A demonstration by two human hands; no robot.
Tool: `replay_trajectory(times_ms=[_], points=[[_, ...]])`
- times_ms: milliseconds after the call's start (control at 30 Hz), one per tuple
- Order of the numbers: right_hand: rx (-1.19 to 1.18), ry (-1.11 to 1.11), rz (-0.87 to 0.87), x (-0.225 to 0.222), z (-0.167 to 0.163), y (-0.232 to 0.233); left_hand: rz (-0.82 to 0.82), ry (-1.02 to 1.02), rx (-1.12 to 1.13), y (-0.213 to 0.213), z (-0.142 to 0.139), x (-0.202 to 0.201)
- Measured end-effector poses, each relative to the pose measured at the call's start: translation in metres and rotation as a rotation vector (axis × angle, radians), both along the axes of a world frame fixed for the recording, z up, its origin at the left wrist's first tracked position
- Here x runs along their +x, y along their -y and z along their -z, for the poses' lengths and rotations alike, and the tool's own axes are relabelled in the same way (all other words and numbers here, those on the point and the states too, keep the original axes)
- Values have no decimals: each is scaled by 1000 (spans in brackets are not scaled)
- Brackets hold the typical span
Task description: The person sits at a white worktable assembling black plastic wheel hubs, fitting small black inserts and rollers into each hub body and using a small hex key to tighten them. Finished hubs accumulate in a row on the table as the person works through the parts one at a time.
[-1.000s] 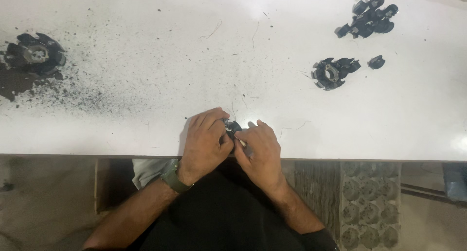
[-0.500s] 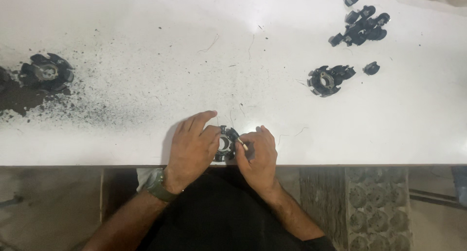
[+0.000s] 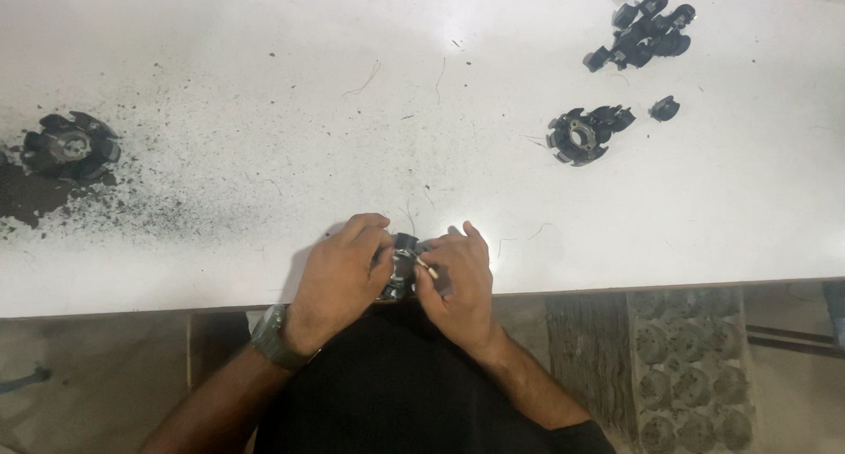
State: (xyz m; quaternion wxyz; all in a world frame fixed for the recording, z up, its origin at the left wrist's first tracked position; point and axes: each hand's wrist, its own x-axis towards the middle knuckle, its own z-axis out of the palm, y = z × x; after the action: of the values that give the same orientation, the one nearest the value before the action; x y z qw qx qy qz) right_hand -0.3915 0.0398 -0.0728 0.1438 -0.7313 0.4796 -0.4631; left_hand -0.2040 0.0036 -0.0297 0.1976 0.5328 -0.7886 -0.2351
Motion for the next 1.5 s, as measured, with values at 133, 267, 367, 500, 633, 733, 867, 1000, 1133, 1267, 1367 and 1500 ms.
replay_trajectory(times_ms=[133, 267, 367, 500, 633, 733, 867, 1000, 1133, 1267, 1367, 1500], points=[[-19, 16, -42, 5, 3, -2, -19, 2, 31, 0, 1, 4], [3, -13, -29, 7, 3, 0, -30, -17, 53, -1, 1, 5], [0, -22, -31, 9, 2, 2, -18, -60, 3, -1, 0, 6], [-32, -18, -44, 10, 2, 2, -33, -108, 20, -5, -1, 10], [-57, -16, -51, 15, 5, 2, -33, -161, 24, -6, -1, 16], [-70, -2, -42, 17, 8, 0, -41, -183, 44, -7, -2, 18], [-90, 47, -6, 17, 12, -2, -94, -214, 157, -5, -4, 18], [-85, 19, -45, 18, 14, -2, -96, -194, 91, -2, -3, 17], [-61, -24, -17, 20, 12, 1, -82, -165, 64, -1, -3, 16], [-51, -34, 1, 23, 10, 1, -72, -161, 30, -3, -2, 17], [-46, -30, -11, 23, 10, 2, -63, -132, 90, -1, 1, 18], [-104, -12, -35, 22, 12, 3, -48, -136, 53, -1, 5, 21]])
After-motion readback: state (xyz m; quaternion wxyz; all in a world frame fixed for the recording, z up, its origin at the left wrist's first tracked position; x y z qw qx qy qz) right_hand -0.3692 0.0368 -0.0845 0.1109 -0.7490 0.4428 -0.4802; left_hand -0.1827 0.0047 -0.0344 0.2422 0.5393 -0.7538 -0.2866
